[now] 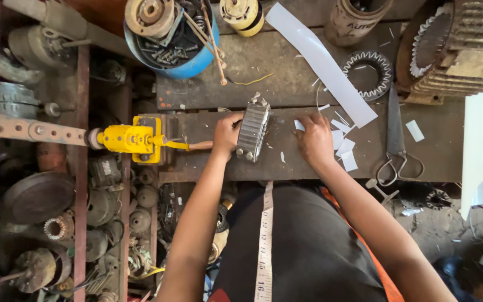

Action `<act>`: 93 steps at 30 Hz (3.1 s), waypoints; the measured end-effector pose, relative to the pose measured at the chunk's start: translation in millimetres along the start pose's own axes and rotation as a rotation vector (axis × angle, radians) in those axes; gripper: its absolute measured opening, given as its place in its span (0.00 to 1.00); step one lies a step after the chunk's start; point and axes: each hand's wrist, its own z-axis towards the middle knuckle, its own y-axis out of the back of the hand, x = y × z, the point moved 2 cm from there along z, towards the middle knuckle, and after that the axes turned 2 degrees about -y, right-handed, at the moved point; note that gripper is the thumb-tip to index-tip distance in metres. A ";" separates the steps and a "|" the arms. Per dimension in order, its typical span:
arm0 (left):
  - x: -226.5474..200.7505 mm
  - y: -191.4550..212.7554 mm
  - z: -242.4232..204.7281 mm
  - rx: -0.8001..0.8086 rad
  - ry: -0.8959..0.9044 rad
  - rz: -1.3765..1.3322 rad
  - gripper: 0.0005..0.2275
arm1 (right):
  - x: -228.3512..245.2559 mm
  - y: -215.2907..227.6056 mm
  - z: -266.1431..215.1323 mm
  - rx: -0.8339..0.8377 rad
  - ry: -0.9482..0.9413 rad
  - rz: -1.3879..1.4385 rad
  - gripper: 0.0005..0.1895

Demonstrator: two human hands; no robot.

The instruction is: The person inserts small white paper shims into the slots of a cylindrical metal motor stator. They repeatedly pick up shims, fold them, and place them into the stator's grooves. The person handles the stator and the shims by hand throughout the process.

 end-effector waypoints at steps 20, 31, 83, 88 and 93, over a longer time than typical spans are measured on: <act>-4.8 -8.9 -49.0 -0.258 0.336 -0.733 0.20 | -7.0 -0.1 8.4 0.113 -0.035 -0.243 0.26; -68.5 2.0 -99.2 -0.152 -0.032 -0.426 0.30 | -23.6 -13.8 22.5 0.055 -0.139 -0.166 0.17; -189.7 -27.7 -71.4 0.028 0.271 -0.886 0.07 | 102.1 155.3 -35.0 -0.236 0.446 0.385 0.08; -193.2 -24.0 -72.8 0.085 0.315 -1.002 0.07 | 100.7 155.4 -40.6 -0.198 0.325 0.477 0.09; -200.1 -25.9 -73.8 0.131 0.401 -1.122 0.09 | 104.9 155.7 -44.6 -0.405 0.517 0.253 0.12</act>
